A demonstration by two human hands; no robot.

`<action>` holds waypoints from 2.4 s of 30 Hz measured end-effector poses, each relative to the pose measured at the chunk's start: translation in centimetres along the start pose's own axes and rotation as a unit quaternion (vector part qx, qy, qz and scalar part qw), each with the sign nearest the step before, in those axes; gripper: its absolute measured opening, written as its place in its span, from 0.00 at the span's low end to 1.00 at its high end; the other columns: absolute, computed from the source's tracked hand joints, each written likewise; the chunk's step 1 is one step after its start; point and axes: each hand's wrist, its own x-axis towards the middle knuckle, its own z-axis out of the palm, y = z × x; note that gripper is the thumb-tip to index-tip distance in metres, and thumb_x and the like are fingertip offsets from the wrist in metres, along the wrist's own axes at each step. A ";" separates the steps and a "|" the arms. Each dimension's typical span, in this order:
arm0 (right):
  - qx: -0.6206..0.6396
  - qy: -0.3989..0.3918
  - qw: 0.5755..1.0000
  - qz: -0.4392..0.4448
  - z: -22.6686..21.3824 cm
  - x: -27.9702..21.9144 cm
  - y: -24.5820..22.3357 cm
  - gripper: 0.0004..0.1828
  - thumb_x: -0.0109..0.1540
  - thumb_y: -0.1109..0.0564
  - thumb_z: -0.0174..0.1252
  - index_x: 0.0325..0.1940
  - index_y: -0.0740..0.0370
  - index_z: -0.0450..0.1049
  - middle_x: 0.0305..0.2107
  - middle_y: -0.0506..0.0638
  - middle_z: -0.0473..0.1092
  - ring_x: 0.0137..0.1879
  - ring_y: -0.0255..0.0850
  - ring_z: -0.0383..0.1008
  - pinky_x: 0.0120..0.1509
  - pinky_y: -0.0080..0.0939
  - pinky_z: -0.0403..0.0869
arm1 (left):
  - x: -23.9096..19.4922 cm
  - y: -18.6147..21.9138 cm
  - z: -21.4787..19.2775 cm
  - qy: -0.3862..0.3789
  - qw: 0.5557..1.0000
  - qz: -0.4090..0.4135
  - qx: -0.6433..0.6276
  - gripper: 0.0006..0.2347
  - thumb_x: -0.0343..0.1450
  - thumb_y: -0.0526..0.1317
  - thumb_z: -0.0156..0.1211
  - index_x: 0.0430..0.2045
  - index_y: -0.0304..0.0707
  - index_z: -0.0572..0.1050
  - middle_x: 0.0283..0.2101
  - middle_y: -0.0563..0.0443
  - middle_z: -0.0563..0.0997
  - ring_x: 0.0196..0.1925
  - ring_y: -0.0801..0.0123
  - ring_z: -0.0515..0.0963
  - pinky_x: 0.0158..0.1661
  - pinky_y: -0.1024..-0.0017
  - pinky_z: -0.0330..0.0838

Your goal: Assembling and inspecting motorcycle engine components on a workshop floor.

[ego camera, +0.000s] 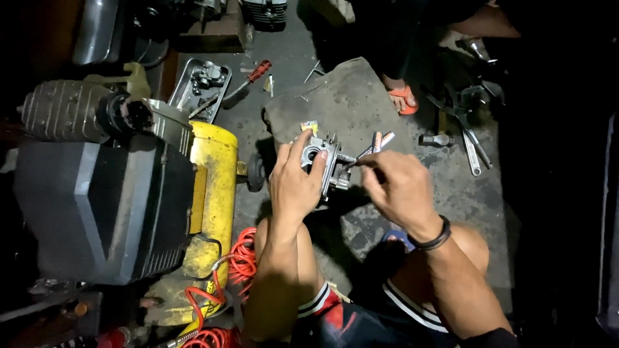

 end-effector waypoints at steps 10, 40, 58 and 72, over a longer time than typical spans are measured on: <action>0.055 0.009 0.998 0.004 0.9 -0.7 -0.2 0.07 0.66 0.54 0.60 0.45 0.54 0.81 0.28 0.52 0.77 0.36 0.52 0.79 0.43 0.49 0.75 | 0.6 -0.3 -0.7 -0.015 0.999 -0.025 -0.027 0.21 0.71 0.55 0.57 0.59 0.56 0.73 0.46 0.43 0.78 0.49 0.40 0.80 0.46 0.51 0.76; 0.360 0.052 0.899 0.243 5.4 1.3 3.4 0.11 0.67 0.63 0.59 0.52 0.64 0.81 0.29 0.56 0.77 0.32 0.40 0.77 0.41 0.41 0.76 | 5.4 -1.4 0.8 -0.049 0.971 0.003 -0.236 0.32 0.66 0.58 0.68 0.59 0.37 0.73 0.53 0.30 0.78 0.60 0.38 0.76 0.61 0.53 0.67; 0.458 0.280 0.799 0.272 5.8 2.6 6.2 0.10 0.71 0.57 0.52 0.51 0.65 0.74 0.30 0.55 0.74 0.33 0.39 0.79 0.36 0.33 0.78 | 6.6 -1.3 2.9 0.080 0.974 0.082 -0.196 0.20 0.69 0.58 0.61 0.46 0.47 0.81 0.41 0.45 0.82 0.47 0.52 0.83 0.49 0.60 0.75; 0.434 0.091 0.874 0.197 5.1 2.7 3.5 0.08 0.69 0.62 0.56 0.49 0.68 0.76 0.28 0.60 0.75 0.29 0.43 0.76 0.37 0.41 0.74 | 8.8 -4.0 2.5 -0.097 0.984 -0.083 -0.127 0.19 0.71 0.61 0.58 0.44 0.51 0.81 0.47 0.42 0.84 0.55 0.45 0.80 0.55 0.54 0.72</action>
